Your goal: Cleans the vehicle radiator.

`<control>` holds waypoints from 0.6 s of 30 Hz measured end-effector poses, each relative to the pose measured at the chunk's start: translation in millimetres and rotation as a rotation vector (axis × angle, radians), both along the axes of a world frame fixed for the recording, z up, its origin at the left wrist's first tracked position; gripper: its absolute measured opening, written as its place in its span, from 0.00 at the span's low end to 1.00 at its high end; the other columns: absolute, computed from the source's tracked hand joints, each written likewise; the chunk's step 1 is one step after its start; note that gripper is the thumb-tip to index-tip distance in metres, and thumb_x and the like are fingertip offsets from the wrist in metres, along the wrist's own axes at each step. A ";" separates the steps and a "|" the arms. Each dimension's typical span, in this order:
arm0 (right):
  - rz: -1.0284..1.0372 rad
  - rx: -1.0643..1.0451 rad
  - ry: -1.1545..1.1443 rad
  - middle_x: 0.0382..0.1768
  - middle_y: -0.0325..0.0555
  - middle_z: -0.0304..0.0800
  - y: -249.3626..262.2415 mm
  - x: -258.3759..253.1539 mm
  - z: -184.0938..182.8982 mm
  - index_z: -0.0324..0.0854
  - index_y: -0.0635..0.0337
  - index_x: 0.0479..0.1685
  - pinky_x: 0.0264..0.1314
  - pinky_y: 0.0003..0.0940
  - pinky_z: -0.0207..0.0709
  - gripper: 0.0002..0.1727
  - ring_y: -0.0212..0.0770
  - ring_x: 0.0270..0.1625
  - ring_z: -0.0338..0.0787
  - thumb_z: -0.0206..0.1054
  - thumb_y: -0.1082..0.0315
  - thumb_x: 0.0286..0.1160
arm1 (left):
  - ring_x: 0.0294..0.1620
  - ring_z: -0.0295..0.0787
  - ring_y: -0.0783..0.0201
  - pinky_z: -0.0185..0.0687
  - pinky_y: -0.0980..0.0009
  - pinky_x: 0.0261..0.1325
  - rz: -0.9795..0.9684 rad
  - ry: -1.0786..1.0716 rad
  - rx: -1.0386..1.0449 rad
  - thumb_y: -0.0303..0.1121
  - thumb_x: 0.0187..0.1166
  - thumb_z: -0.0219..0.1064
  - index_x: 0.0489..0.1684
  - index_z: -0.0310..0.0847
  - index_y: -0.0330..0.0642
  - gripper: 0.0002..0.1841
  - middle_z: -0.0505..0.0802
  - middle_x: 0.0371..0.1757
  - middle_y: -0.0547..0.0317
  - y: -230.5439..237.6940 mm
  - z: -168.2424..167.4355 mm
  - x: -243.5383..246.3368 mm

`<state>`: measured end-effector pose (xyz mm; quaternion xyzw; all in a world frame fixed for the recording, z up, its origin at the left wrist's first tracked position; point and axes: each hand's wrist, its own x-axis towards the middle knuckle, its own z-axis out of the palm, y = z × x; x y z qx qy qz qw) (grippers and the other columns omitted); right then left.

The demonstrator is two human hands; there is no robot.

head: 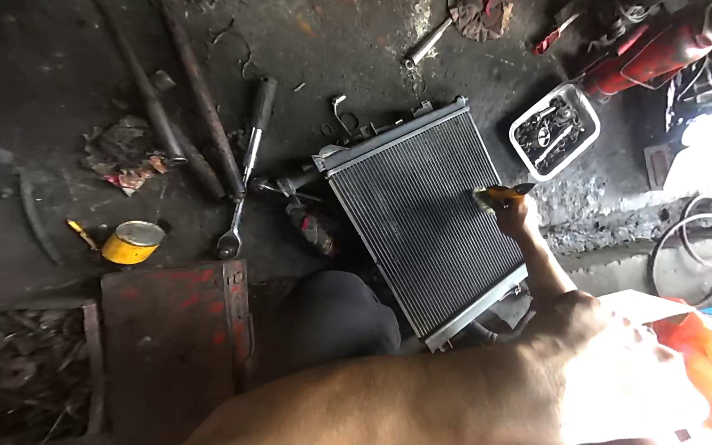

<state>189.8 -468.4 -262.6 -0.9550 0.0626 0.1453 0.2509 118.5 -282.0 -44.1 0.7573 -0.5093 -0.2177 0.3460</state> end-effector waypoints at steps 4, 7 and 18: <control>-0.203 -0.133 -0.071 0.57 0.69 0.89 -7.4 -0.8 -17.7 0.85 0.62 0.64 0.61 0.77 0.74 0.17 0.72 0.62 0.87 0.61 0.62 0.87 | 0.39 0.90 0.50 0.78 0.56 0.40 -0.049 -0.030 0.029 0.31 0.87 0.56 0.42 0.89 0.37 0.14 0.91 0.35 0.49 -3.5 -2.4 1.5; -0.123 -0.079 0.101 0.64 0.65 0.87 9.1 -8.9 2.2 0.81 0.57 0.71 0.67 0.73 0.74 0.18 0.68 0.67 0.86 0.61 0.62 0.88 | 0.41 0.91 0.49 0.80 0.54 0.44 -0.070 0.014 0.047 0.30 0.87 0.55 0.43 0.89 0.36 0.14 0.92 0.36 0.47 -1.3 0.0 1.0; -0.012 -0.001 0.004 0.55 0.60 0.93 0.5 -30.0 -20.0 0.87 0.55 0.65 0.61 0.70 0.80 0.16 0.62 0.57 0.93 0.68 0.65 0.83 | 0.39 0.91 0.51 0.81 0.57 0.42 -0.009 -0.034 -0.049 0.31 0.85 0.57 0.39 0.90 0.38 0.13 0.92 0.33 0.50 -4.4 -8.3 -3.5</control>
